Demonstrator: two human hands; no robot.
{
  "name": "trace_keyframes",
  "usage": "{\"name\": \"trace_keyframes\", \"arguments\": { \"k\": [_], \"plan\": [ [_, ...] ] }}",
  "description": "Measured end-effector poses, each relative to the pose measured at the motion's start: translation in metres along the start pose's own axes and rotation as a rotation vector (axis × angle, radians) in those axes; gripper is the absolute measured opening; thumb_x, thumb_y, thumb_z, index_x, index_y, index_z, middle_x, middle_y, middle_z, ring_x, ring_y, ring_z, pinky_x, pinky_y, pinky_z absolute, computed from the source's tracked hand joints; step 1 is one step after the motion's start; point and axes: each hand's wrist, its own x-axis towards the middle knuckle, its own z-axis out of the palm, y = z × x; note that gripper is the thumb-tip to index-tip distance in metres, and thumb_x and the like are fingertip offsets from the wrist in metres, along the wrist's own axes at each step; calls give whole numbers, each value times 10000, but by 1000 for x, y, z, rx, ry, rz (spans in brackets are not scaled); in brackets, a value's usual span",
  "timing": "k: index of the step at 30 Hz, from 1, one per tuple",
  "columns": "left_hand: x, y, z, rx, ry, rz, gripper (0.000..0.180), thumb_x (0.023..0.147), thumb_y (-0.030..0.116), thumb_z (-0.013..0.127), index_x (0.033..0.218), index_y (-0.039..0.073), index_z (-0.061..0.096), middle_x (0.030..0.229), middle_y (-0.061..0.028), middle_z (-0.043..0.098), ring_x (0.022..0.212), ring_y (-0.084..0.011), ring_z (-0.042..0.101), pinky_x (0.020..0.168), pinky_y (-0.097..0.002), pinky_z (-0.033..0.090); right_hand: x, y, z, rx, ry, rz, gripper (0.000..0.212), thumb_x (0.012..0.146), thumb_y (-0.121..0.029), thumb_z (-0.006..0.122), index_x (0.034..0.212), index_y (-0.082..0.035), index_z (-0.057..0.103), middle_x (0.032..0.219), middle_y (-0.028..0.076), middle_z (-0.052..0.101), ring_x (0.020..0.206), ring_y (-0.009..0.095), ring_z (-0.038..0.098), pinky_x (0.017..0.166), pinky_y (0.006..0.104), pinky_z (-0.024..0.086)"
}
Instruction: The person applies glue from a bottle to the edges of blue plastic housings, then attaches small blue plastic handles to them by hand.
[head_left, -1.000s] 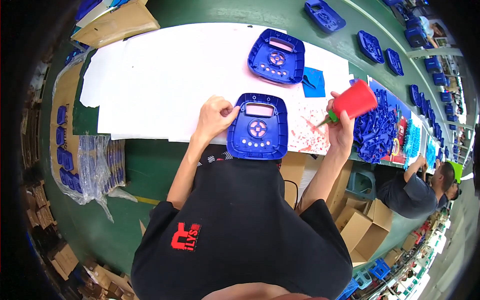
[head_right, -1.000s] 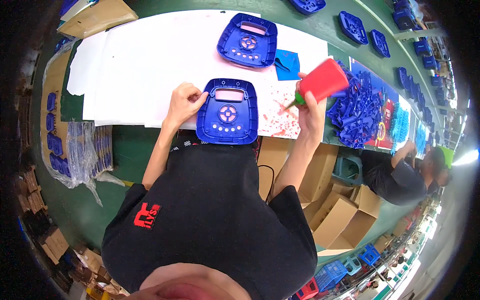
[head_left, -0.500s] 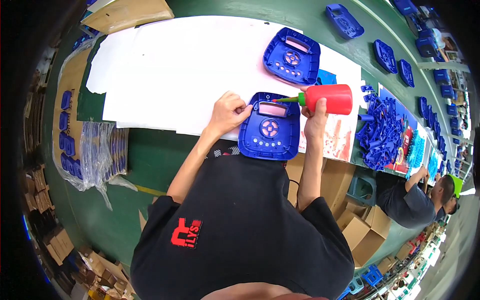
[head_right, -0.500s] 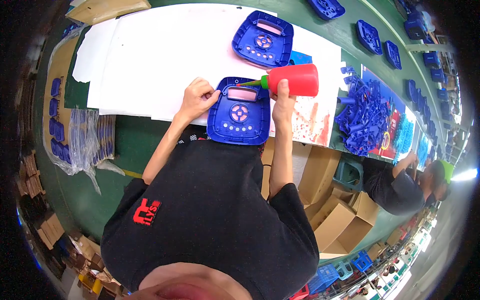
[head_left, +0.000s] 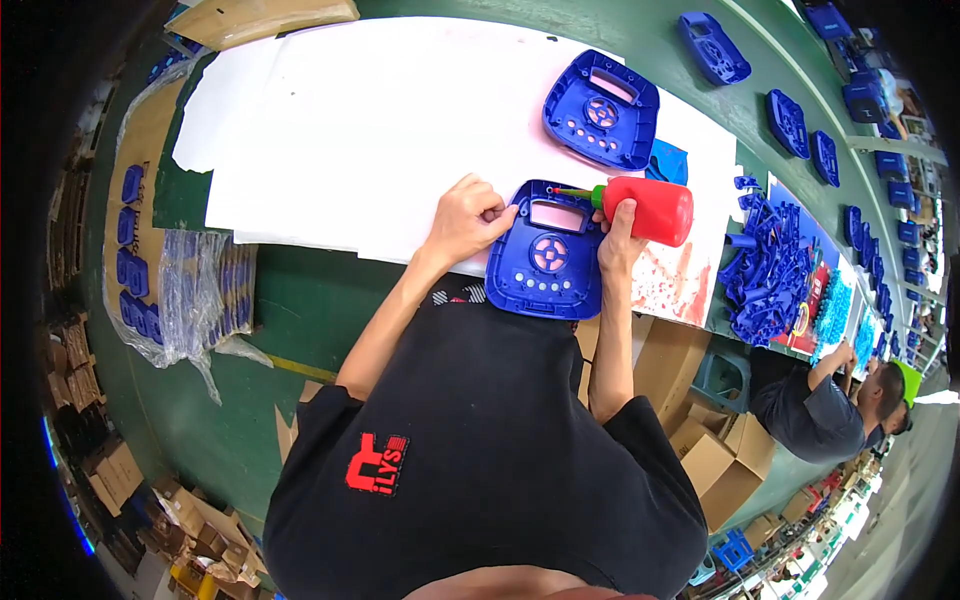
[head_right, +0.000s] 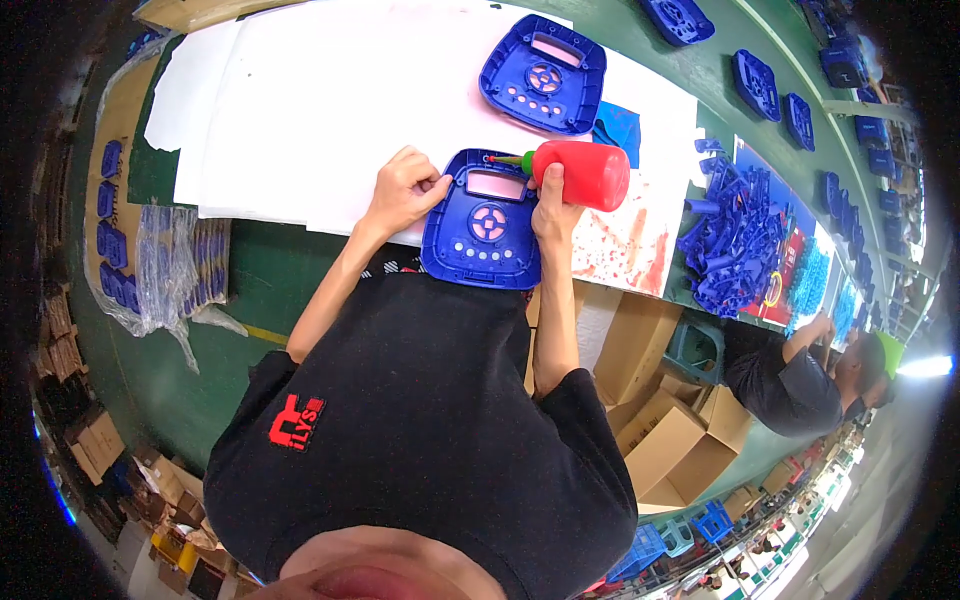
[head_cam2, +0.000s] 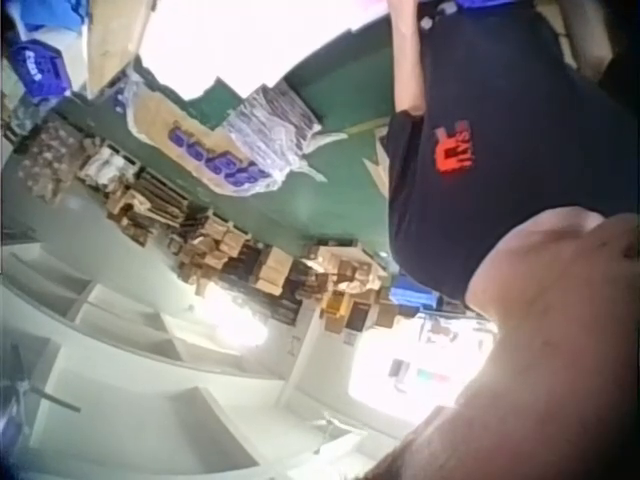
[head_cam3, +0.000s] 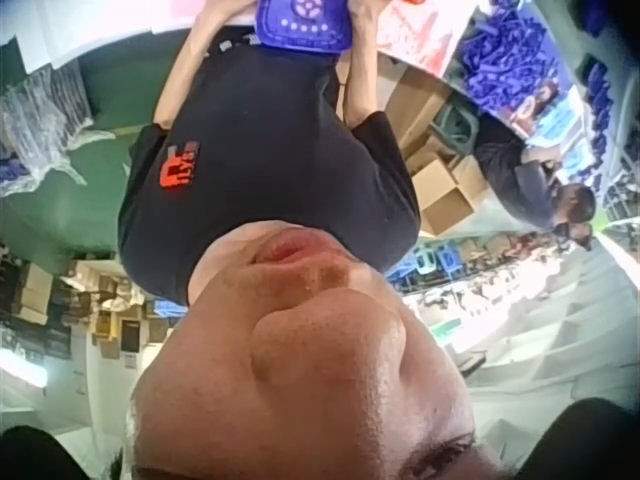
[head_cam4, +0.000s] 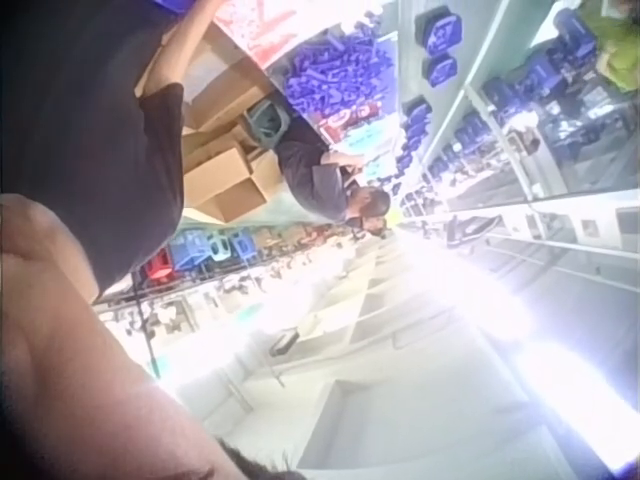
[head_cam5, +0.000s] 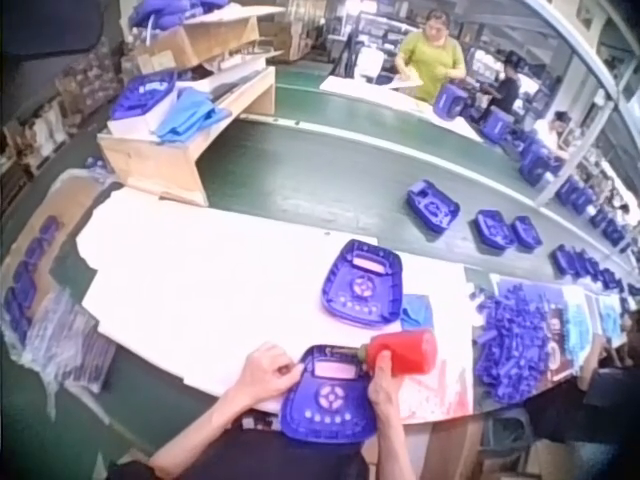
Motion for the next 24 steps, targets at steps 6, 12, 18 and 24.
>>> {"name": "trace_keyframes", "arguments": {
  "k": [6, 12, 18, 24],
  "plan": [
    [0, 1, 0, -9, 14, 5, 272, 737, 186, 726, 568, 62, 553, 569, -40, 519, 608, -219, 511, 564, -340, 440, -2, -1, 4, -4, -10, 0, 538, 913, -550, 563, 1041, -29, 599, 761, 30, 614, 586, 94, 546, 507, 206, 381],
    [-1, -4, -1, 8, -8, 29, 231, 749, 156, 737, 610, 48, 586, 575, -50, 536, 603, -200, 520, 549, -327, 428, -1, -1, 3, -16, -38, -15, 554, 900, -568, 573, 1039, -33, 597, 769, 30, 615, 597, 94, 551, 514, 212, 389],
    [0, 0, 0, -5, 3, -5, 280, 744, 198, 720, 568, 62, 551, 569, -44, 525, 603, -225, 510, 566, -353, 438, -3, 2, 0, 25, -49, 30, 398, 882, -399, 689, 1034, -44, 592, 828, 36, 613, 676, 128, 561, 624, 277, 460],
    [1, 1, -1, 0, -8, -3, 274, 745, 203, 722, 576, 62, 559, 576, -45, 541, 605, -226, 518, 572, -351, 443, -2, 26, -11, -20, 140, -137, 433, 863, -437, 684, 1021, -46, 588, 830, 37, 606, 654, 118, 535, 578, 250, 425]
  ]
}}
